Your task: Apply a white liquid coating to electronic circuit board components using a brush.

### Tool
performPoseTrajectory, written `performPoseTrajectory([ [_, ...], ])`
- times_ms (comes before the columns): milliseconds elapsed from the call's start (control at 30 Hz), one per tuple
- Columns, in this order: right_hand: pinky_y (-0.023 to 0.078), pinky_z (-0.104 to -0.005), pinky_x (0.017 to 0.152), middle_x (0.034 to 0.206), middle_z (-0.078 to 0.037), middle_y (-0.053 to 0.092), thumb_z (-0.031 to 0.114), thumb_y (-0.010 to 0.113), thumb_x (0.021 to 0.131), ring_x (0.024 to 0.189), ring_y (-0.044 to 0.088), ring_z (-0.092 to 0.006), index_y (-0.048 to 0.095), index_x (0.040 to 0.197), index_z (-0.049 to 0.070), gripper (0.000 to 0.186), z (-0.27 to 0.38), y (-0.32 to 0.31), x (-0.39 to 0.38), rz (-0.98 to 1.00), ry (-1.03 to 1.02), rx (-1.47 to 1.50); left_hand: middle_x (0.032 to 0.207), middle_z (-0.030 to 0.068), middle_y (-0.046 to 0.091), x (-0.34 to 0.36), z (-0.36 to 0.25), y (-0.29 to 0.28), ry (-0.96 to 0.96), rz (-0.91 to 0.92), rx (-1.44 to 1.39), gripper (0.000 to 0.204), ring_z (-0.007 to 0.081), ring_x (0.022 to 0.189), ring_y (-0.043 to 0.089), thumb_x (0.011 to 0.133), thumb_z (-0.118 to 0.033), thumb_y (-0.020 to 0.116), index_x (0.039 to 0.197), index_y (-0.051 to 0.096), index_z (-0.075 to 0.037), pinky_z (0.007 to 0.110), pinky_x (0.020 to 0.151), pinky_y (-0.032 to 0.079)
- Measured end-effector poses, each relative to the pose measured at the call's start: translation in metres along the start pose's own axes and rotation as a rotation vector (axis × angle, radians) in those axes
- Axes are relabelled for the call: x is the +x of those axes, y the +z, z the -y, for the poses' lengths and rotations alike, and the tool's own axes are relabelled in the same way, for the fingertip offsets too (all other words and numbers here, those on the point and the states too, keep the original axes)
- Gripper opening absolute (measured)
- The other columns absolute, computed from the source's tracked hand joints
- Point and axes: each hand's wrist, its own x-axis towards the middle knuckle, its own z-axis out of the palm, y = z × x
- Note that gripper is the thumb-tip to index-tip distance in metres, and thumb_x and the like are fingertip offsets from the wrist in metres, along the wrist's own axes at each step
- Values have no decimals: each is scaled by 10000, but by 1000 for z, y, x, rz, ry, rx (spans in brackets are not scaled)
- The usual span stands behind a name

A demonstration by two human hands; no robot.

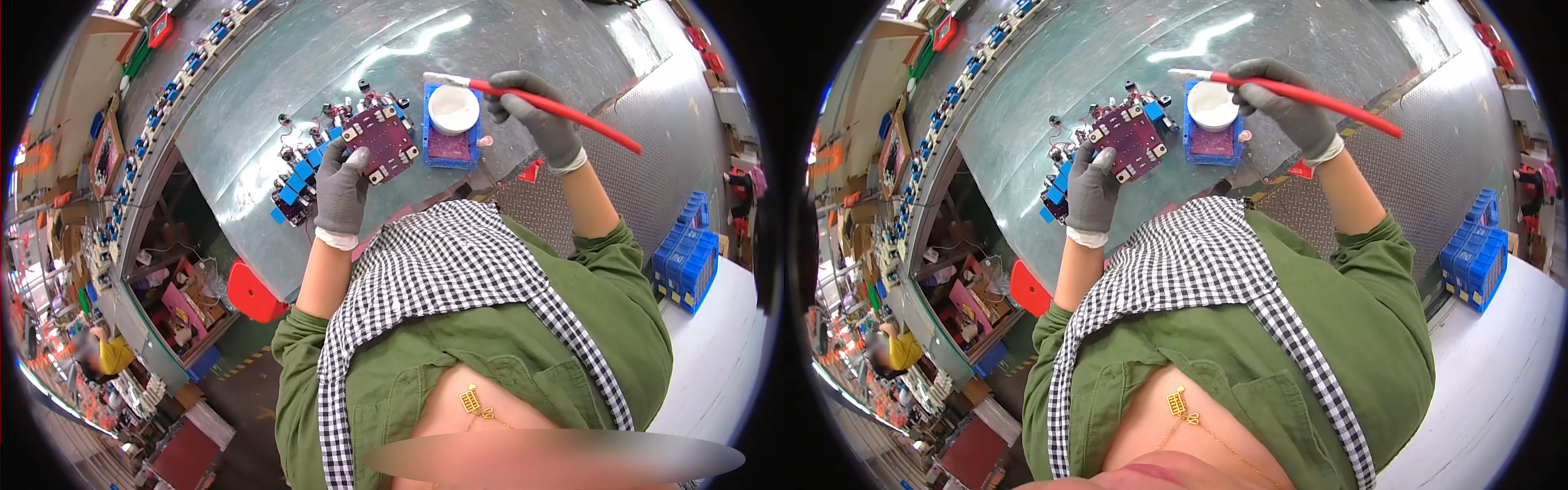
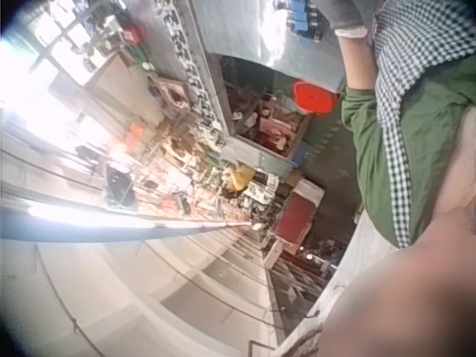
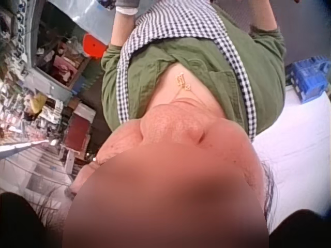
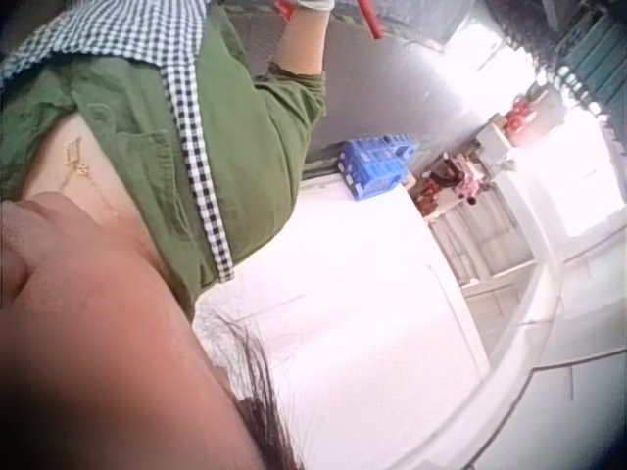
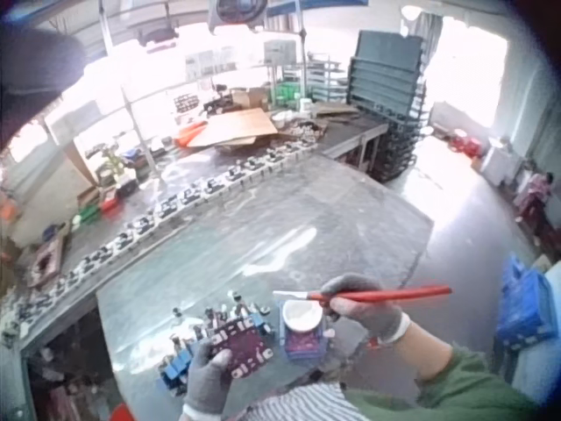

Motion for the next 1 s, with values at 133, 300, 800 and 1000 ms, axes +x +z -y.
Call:
performPoseTrajectory([
  [133, 515, -216, 621, 842, -48, 647, -6, 578, 887, 700, 603, -91, 624, 1000, 14, 124, 18, 27, -6, 46, -9, -1, 1046, 61, 631, -2, 1, 7, 1, 53, 39, 325, 133, 933, 637, 915, -72, 625, 1220, 526, -20, 267, 803, 539],
  [300, 508, -211, 604, 841, -37, 646, -9, 589, 874, 694, 594, -65, 642, 953, 14, 98, 13, 24, 1, 75, -155, -304, 1063, 75, 633, -7, -2, 23, 27, 58, 77, 353, 140, 937, 635, 908, -92, 644, 1224, 515, -5, 282, 839, 533],
  [800, 489, -221, 543, 759, -36, 618, -75, 553, 838, 612, 578, -67, 618, 899, -5, 113, 32, 20, -14, 48, 63, -146, 1073, 80, 629, -10, -10, 20, 86, 7, 19, 333, 164, 958, 642, 916, -96, 633, 1215, 511, -18, 314, 830, 549],
  [1000, 482, -227, 613, 796, 1, 630, -36, 608, 832, 690, 568, -59, 647, 925, 17, 113, 18, 21, -17, 225, -41, -195, 1088, 76, 625, -10, -15, 21, 58, 8, -39, 306, 172, 971, 647, 923, -66, 595, 1211, 501, -24, 334, 833, 566],
])
